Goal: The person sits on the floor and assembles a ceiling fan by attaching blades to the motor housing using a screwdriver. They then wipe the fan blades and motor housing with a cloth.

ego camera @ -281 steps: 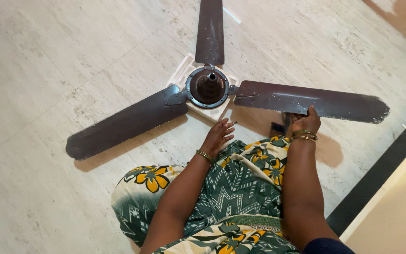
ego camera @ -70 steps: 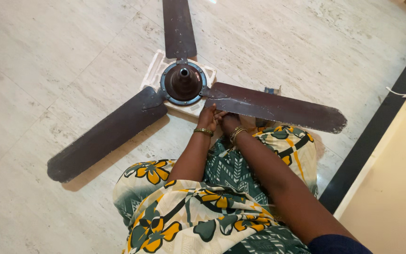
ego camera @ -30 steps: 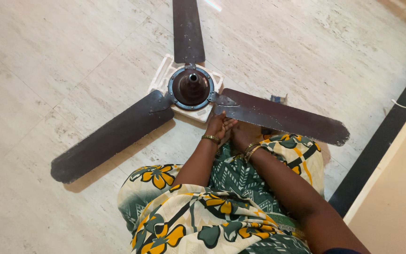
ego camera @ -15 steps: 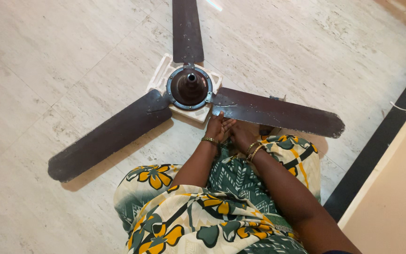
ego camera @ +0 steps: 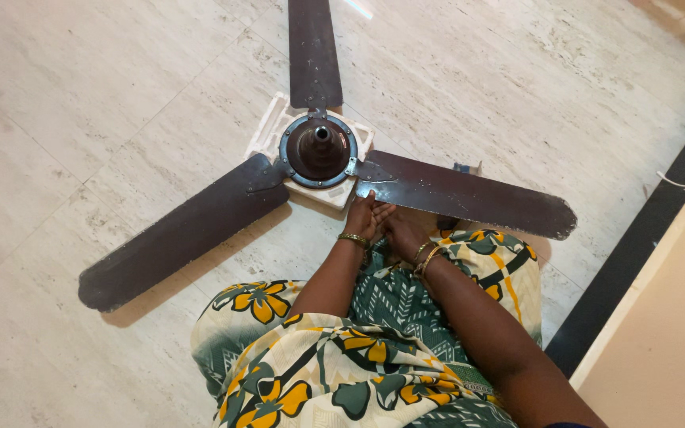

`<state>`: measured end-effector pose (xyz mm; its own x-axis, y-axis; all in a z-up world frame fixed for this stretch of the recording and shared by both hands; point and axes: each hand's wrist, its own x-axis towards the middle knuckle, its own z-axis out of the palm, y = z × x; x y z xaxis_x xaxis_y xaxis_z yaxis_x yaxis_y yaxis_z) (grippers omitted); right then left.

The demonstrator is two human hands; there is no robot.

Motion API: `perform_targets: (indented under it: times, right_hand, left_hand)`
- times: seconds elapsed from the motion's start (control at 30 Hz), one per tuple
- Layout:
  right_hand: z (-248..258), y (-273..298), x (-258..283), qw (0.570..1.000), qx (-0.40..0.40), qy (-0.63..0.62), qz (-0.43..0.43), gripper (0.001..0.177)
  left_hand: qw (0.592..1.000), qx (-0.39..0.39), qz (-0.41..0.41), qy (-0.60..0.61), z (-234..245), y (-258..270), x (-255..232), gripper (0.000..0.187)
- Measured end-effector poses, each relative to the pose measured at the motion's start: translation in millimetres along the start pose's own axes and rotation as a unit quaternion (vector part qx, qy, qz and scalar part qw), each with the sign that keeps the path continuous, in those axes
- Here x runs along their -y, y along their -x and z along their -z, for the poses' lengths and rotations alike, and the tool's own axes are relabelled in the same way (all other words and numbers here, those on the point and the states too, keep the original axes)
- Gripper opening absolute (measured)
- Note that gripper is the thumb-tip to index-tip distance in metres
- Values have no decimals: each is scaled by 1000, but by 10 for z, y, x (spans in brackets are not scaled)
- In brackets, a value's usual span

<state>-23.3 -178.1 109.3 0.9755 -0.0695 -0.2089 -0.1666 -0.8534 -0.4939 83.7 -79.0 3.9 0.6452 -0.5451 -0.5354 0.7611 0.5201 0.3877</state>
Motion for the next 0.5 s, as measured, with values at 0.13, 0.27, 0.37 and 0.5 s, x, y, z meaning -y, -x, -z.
perform_targets:
  times: [0.13, 0.27, 0.37, 0.5]
  right_hand:
    - [191, 24, 98, 996, -52, -8, 75, 10]
    - [501, -16, 297, 999, -6, -34, -14, 16]
    - [614, -198, 249, 992, -85, -65, 63, 15]
    - [586, -600, 136, 975, -162, -77, 128, 19]
  left_hand:
    - [1000, -5, 3, 4, 18, -4, -4, 22]
    - [999, -30, 12, -20, 90, -97, 29, 20]
    - [1000, -4, -2, -23, 88, -116, 49, 22]
    - [999, 14, -10, -31, 100, -83, 60, 25]
